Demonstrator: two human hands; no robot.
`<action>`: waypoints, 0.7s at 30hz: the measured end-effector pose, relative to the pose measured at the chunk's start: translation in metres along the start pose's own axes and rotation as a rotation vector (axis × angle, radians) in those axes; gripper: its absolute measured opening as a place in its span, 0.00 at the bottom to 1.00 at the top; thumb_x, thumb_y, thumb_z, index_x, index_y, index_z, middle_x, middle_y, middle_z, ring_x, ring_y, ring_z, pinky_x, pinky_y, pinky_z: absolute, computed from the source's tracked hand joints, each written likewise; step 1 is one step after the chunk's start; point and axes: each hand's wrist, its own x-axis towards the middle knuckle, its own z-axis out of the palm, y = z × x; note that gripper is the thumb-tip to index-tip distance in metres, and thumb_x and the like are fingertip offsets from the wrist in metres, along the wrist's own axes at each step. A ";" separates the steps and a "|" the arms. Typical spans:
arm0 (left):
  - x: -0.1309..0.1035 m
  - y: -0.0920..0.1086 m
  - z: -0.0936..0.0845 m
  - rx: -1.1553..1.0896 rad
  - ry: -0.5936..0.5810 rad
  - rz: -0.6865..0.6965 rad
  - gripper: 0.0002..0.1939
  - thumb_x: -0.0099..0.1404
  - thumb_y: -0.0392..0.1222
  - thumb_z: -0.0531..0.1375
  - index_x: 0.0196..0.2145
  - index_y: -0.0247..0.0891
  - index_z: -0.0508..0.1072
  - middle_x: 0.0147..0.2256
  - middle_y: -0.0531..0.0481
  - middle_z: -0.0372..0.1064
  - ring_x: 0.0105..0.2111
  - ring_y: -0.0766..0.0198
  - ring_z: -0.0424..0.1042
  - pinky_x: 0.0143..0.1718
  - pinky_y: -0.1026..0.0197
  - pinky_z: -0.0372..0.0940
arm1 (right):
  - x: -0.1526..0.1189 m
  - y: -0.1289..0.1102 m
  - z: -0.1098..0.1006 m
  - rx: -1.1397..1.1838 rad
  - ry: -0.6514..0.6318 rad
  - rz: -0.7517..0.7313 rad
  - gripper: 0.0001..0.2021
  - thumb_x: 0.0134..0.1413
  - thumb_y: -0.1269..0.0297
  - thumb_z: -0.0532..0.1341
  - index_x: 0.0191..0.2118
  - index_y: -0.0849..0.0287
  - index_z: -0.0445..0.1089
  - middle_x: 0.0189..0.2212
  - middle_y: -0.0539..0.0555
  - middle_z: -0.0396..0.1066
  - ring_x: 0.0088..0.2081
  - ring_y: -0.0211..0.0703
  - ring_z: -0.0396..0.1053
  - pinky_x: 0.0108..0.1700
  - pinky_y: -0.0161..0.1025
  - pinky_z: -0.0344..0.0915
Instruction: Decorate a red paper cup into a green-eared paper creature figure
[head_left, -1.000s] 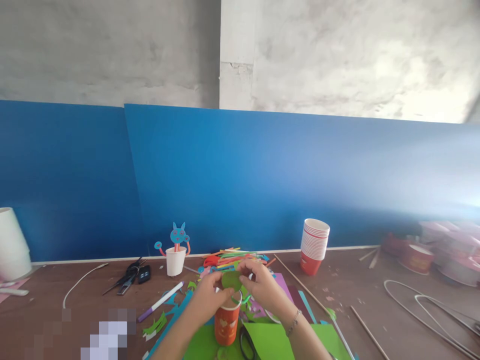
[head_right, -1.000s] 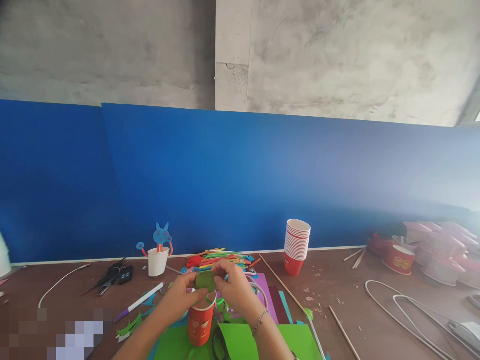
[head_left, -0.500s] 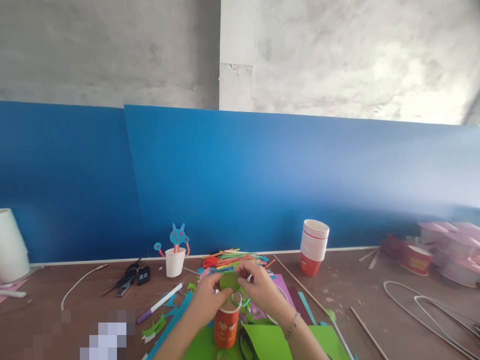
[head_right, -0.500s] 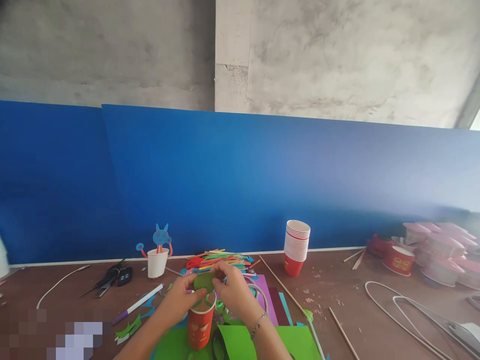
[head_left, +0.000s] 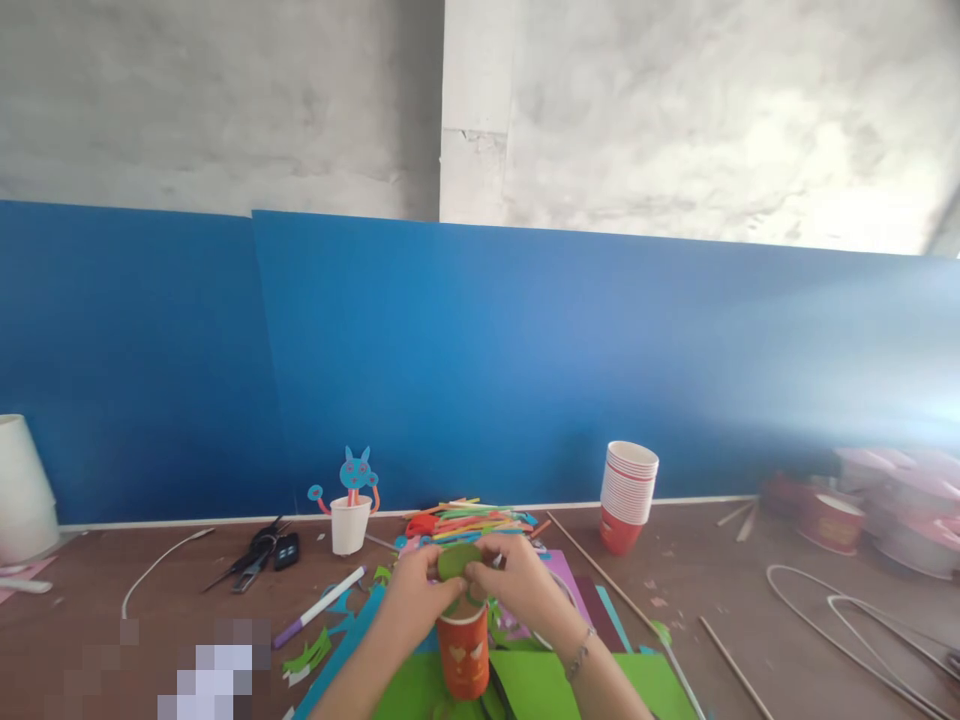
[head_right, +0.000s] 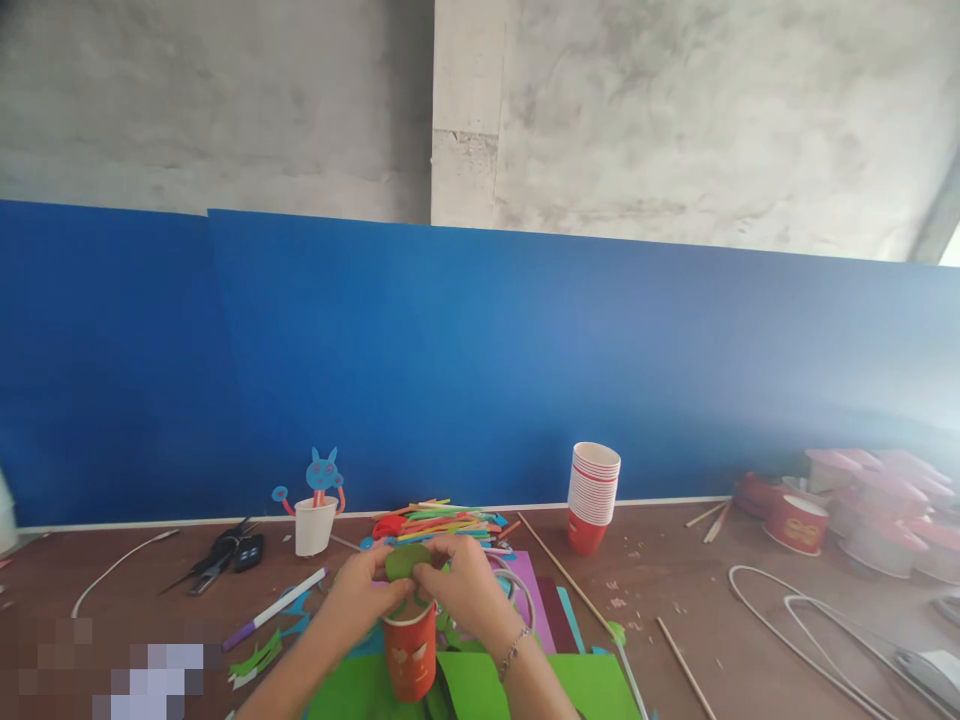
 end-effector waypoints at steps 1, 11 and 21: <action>0.000 0.000 0.000 -0.016 0.003 -0.006 0.08 0.46 0.38 0.60 0.28 0.36 0.69 0.26 0.50 0.72 0.29 0.58 0.71 0.29 0.61 0.61 | 0.000 0.000 0.000 0.013 -0.002 -0.003 0.07 0.43 0.71 0.57 0.21 0.59 0.71 0.19 0.49 0.72 0.23 0.39 0.65 0.28 0.35 0.58; -0.006 0.014 -0.012 0.026 -0.061 0.063 0.09 0.54 0.45 0.59 0.27 0.35 0.73 0.27 0.50 0.71 0.32 0.57 0.69 0.34 0.60 0.61 | -0.005 -0.001 -0.004 0.068 -0.012 0.011 0.06 0.41 0.73 0.57 0.22 0.58 0.69 0.19 0.48 0.71 0.24 0.39 0.66 0.28 0.35 0.60; -0.010 0.021 -0.006 0.073 -0.008 0.136 0.09 0.55 0.44 0.57 0.22 0.36 0.70 0.24 0.51 0.65 0.30 0.59 0.64 0.33 0.60 0.58 | -0.006 -0.005 -0.006 0.185 -0.072 0.026 0.04 0.44 0.69 0.62 0.23 0.60 0.70 0.20 0.50 0.72 0.24 0.42 0.69 0.29 0.37 0.64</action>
